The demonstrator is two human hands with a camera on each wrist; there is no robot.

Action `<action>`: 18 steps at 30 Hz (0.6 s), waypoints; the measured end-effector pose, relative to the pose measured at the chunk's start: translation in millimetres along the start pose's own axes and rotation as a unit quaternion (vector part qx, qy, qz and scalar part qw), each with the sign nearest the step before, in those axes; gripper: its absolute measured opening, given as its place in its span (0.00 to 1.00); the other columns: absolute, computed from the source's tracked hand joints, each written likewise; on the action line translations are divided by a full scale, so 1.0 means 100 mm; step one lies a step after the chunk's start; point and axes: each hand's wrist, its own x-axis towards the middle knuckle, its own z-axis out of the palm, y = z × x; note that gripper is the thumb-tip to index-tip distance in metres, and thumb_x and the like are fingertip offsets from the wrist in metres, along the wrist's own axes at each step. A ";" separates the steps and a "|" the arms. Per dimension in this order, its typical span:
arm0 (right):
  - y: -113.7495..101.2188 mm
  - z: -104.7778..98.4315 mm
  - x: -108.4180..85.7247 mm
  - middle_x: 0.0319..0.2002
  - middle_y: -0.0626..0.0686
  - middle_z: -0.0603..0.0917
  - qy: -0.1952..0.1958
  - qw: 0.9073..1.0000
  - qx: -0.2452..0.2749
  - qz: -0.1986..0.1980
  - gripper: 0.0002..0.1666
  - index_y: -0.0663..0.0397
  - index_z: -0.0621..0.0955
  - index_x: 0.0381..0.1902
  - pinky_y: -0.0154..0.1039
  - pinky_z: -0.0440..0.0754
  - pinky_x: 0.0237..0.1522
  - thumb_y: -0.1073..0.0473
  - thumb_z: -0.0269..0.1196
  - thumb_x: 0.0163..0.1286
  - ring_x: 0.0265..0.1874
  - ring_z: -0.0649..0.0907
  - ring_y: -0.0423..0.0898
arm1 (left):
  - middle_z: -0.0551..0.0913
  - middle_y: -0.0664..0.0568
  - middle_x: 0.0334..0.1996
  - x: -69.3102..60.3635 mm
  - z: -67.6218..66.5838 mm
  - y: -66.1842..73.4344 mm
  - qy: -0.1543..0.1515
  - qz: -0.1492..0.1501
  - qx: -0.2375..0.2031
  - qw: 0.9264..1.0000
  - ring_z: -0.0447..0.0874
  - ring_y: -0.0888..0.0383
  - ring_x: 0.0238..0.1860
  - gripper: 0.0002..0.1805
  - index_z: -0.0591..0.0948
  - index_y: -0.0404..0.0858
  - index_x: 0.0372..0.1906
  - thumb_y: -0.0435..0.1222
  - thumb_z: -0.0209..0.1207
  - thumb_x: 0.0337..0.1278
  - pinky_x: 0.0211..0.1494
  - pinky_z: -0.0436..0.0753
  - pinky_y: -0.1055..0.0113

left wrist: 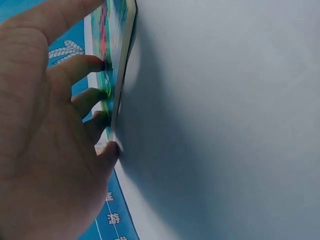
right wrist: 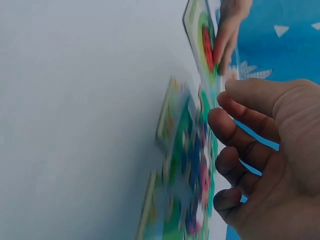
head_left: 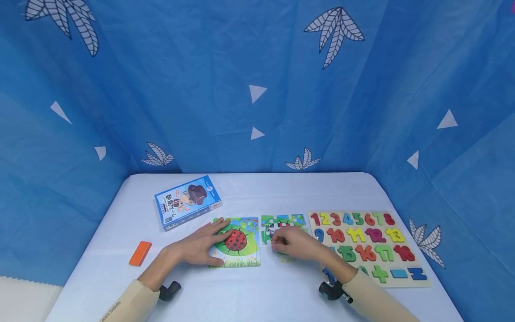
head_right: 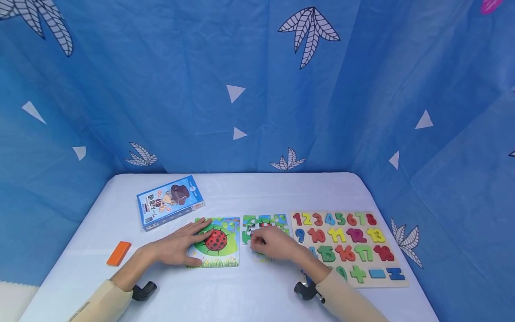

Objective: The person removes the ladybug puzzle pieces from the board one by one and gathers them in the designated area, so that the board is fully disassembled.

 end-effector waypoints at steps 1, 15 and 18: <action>-0.04 0.03 0.03 0.28 0.35 0.79 -0.002 1.000 0.002 -0.006 0.03 0.38 0.84 0.36 0.30 0.75 0.30 0.53 0.65 0.72 0.28 0.76 0.34 | 0.47 0.48 0.82 0.00 0.00 0.00 0.000 -0.001 -0.002 1.000 0.40 0.43 0.81 0.50 0.63 0.45 0.78 0.58 0.68 0.53 0.79 0.49 0.42; -0.55 0.45 0.48 0.39 0.35 0.81 -0.046 0.995 -0.044 -0.071 0.20 0.42 0.84 0.58 0.29 0.77 0.41 0.48 0.67 0.70 0.36 0.76 0.32 | 0.46 0.49 0.82 -0.01 -0.04 -0.05 -0.017 0.005 -0.018 1.000 0.40 0.43 0.81 0.57 0.63 0.47 0.78 0.62 0.73 0.42 0.78 0.49 0.37; -0.62 0.50 0.54 0.43 0.37 0.81 -0.044 0.992 -0.089 -0.072 0.27 0.42 0.80 0.64 0.31 0.76 0.43 0.45 0.68 0.69 0.39 0.75 0.34 | 0.47 0.49 0.82 -0.01 -0.04 -0.05 -0.013 0.008 -0.015 1.000 0.41 0.42 0.81 0.57 0.63 0.47 0.78 0.62 0.73 0.42 0.77 0.50 0.36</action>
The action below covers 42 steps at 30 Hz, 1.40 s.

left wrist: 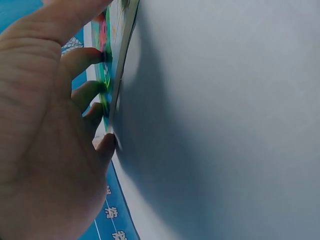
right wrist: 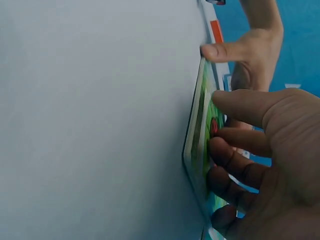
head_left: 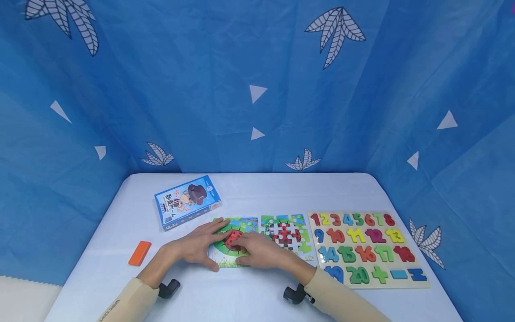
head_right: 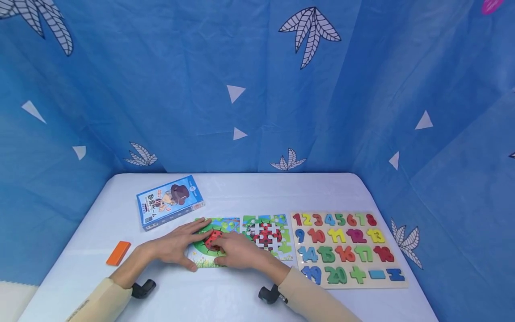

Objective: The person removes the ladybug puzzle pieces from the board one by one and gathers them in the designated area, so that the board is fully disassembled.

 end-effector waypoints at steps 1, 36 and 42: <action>-0.02 0.01 0.02 0.44 0.37 0.81 0.001 1.000 -0.014 0.001 0.29 0.43 0.79 0.65 0.32 0.77 0.44 0.45 0.68 0.68 0.40 0.75 0.34 | 0.48 0.49 0.82 0.00 0.00 0.00 0.001 0.000 0.001 1.000 0.41 0.42 0.81 0.57 0.63 0.47 0.78 0.62 0.73 0.42 0.77 0.50 0.36; -0.24 0.12 0.30 0.23 0.38 0.75 -0.005 0.998 0.037 0.057 0.35 0.48 0.77 0.66 0.28 0.70 0.23 0.47 0.73 0.63 0.20 0.73 0.34 | 0.50 0.49 0.81 -0.01 0.03 -0.03 0.024 0.011 -0.009 1.000 0.43 0.42 0.81 0.58 0.63 0.49 0.78 0.64 0.73 0.40 0.76 0.52 0.34; -0.25 0.11 0.31 0.23 0.38 0.74 -0.009 0.999 0.021 0.049 0.37 0.47 0.76 0.68 0.29 0.68 0.24 0.47 0.73 0.63 0.21 0.72 0.34 | 0.51 0.49 0.81 -0.01 0.04 -0.04 0.023 0.011 -0.001 1.000 0.43 0.42 0.81 0.58 0.63 0.51 0.78 0.65 0.72 0.41 0.76 0.52 0.34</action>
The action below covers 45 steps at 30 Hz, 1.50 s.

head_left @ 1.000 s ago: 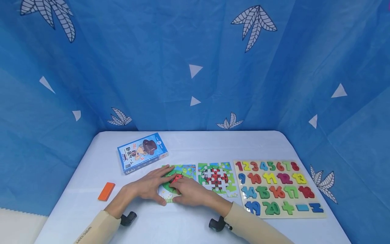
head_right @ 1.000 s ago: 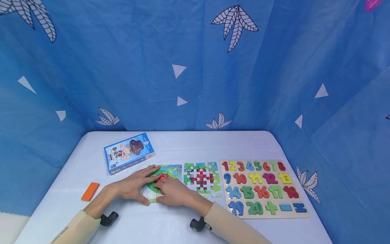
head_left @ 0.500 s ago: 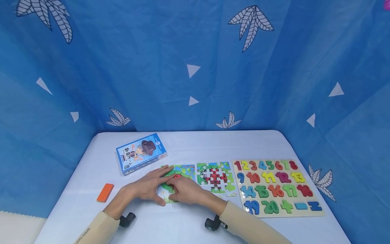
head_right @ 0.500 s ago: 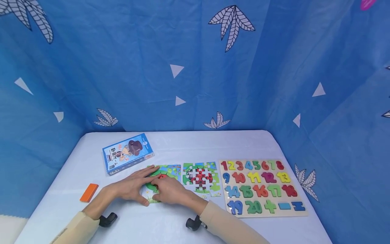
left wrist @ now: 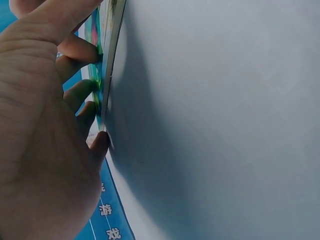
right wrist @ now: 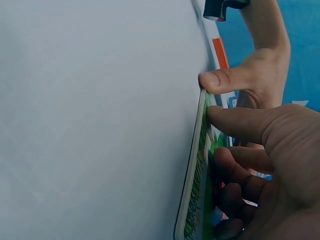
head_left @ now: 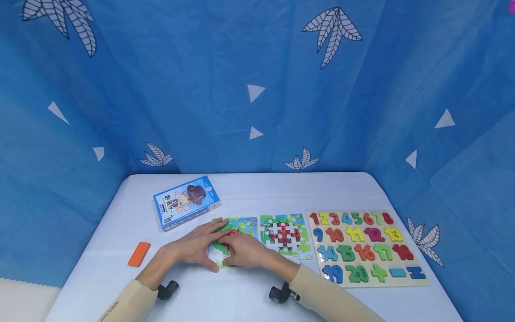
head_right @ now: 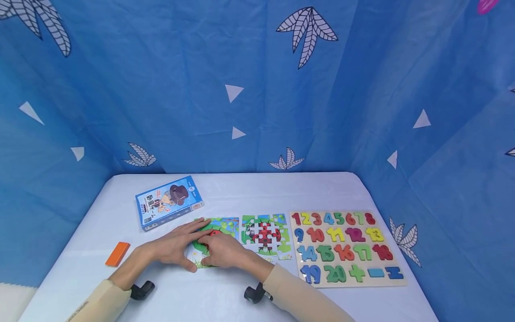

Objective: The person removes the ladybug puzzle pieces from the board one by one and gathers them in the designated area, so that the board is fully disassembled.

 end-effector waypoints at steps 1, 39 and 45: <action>0.00 0.00 0.00 0.23 0.38 0.74 0.000 1.000 0.003 0.000 0.36 0.47 0.77 0.67 0.29 0.68 0.23 0.47 0.73 0.62 0.21 0.72 0.34 | 0.51 0.49 0.81 0.00 0.00 0.00 0.000 0.000 0.000 1.000 0.43 0.42 0.81 0.58 0.63 0.51 0.78 0.65 0.72 0.41 0.76 0.52 0.34; 0.40 -0.35 -0.37 0.34 0.39 0.82 0.069 0.974 0.215 0.000 0.04 0.39 0.79 0.43 0.33 0.80 0.36 0.53 0.64 0.73 0.33 0.80 0.36 | 0.47 0.51 0.82 0.01 0.01 -0.05 0.001 0.001 0.015 1.000 0.41 0.43 0.81 0.60 0.61 0.49 0.79 0.68 0.70 0.39 0.77 0.52 0.36; 0.58 -0.49 -0.51 0.33 0.40 0.82 0.076 0.976 0.204 0.019 0.03 0.40 0.80 0.41 0.33 0.78 0.32 0.53 0.65 0.72 0.32 0.80 0.38 | 0.47 0.50 0.82 0.00 0.00 -0.03 -0.002 0.000 0.015 1.000 0.41 0.43 0.81 0.60 0.61 0.49 0.79 0.67 0.71 0.39 0.77 0.51 0.37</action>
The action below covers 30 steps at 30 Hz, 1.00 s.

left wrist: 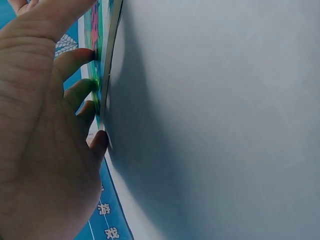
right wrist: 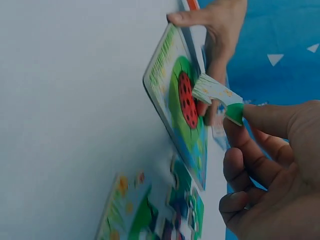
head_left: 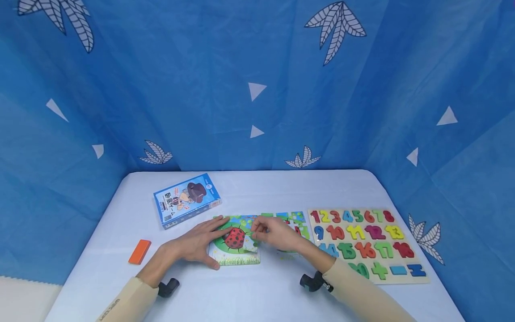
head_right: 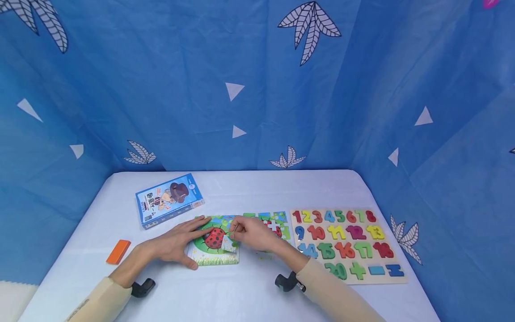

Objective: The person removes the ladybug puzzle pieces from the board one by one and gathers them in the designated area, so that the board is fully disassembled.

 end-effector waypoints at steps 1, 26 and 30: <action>0.02 -0.03 -0.01 0.33 0.40 0.82 0.000 1.000 -0.005 0.001 0.03 0.40 0.80 0.41 0.33 0.78 0.31 0.54 0.65 0.72 0.32 0.79 0.38 | 0.47 0.50 0.82 0.00 0.00 0.00 0.000 0.000 0.000 1.000 0.41 0.43 0.81 0.60 0.61 0.48 0.79 0.67 0.71 0.39 0.77 0.51 0.37; 0.30 -0.20 -0.14 0.27 0.41 0.82 -0.045 0.995 -0.065 0.056 0.04 0.45 0.83 0.34 0.32 0.79 0.29 0.60 0.68 0.68 0.26 0.78 0.39 | 0.47 0.50 0.82 0.00 0.01 0.01 0.000 -0.006 -0.002 1.000 0.42 0.43 0.81 0.60 0.61 0.50 0.79 0.68 0.71 0.40 0.77 0.51 0.37; 0.31 -0.17 -0.13 0.26 0.40 0.81 -0.041 0.994 -0.083 0.054 0.04 0.45 0.84 0.33 0.32 0.78 0.29 0.59 0.69 0.67 0.26 0.78 0.38 | 0.48 0.51 0.82 0.00 0.02 0.01 0.002 -0.007 -0.001 1.000 0.42 0.43 0.81 0.60 0.62 0.50 0.79 0.68 0.70 0.39 0.77 0.52 0.37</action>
